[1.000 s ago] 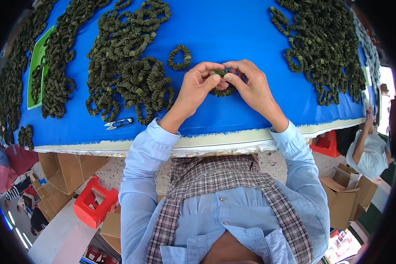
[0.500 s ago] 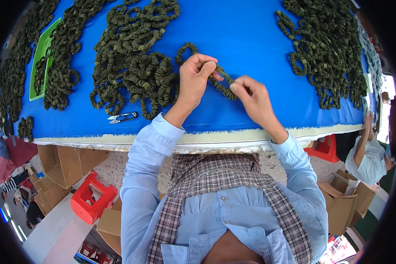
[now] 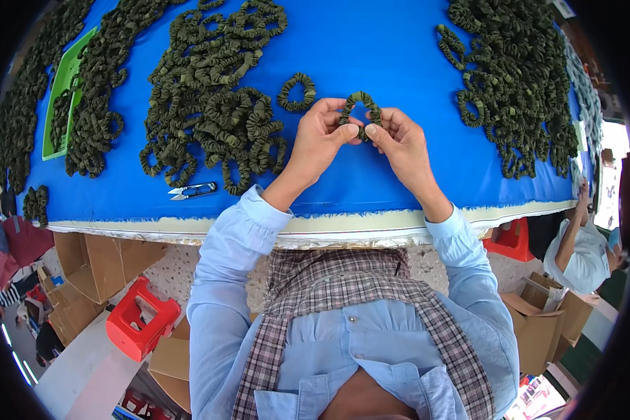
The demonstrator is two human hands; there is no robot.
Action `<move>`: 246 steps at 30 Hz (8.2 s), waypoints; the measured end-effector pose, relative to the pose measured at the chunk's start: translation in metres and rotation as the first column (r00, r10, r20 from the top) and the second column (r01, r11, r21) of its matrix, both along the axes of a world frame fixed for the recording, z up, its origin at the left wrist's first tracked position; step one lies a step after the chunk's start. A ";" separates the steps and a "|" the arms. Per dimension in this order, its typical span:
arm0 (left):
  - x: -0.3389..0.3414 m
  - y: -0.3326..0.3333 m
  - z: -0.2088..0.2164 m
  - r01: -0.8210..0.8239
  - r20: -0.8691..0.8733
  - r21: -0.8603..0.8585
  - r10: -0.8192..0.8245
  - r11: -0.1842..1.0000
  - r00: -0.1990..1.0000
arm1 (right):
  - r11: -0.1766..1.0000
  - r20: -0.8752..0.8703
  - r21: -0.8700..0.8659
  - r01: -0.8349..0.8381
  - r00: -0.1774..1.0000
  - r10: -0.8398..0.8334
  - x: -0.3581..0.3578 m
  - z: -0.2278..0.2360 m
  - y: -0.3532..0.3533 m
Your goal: The person repeatedly picks up short segments of green camouflage netting cord from a blue table and twists them into small loops by hand. The person places the finished loops into a pile on the table. A pair of scissors is visible on the table but is not used during the clip.
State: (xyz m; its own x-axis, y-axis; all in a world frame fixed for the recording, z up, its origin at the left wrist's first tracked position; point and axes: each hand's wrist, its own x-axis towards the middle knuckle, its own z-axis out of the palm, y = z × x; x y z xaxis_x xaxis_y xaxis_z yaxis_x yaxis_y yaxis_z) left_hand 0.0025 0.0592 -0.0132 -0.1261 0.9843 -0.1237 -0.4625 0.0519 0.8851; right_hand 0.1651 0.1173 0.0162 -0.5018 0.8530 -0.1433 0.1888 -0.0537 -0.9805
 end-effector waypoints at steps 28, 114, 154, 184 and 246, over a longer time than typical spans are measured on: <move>0.013 -0.011 -0.002 -0.013 -0.415 0.065 0.039 0.998 0.909 | 0.612 0.451 0.747 -0.260 0.875 -0.179 -0.003 0.049 0.090; -0.026 0.003 0.020 -0.153 -0.443 0.087 0.176 0.984 0.879 | 0.938 -0.534 -0.318 -0.134 0.843 -0.061 0.031 0.024 0.025; -0.006 0.007 0.017 0.067 0.151 0.072 -0.078 0.995 0.985 | 0.984 -0.289 -0.139 -0.114 0.955 0.070 0.008 0.004 0.009; 0.008 -0.003 0.013 0.088 -0.109 -0.048 -0.093 0.995 0.990 | 0.905 -0.187 -0.358 -0.228 0.968 0.170 0.012 0.012 0.020; -0.001 -0.005 0.011 0.112 -0.301 0.100 -0.077 0.989 0.950 | 0.939 -0.059 0.317 -0.136 0.985 0.163 0.004 0.010 0.006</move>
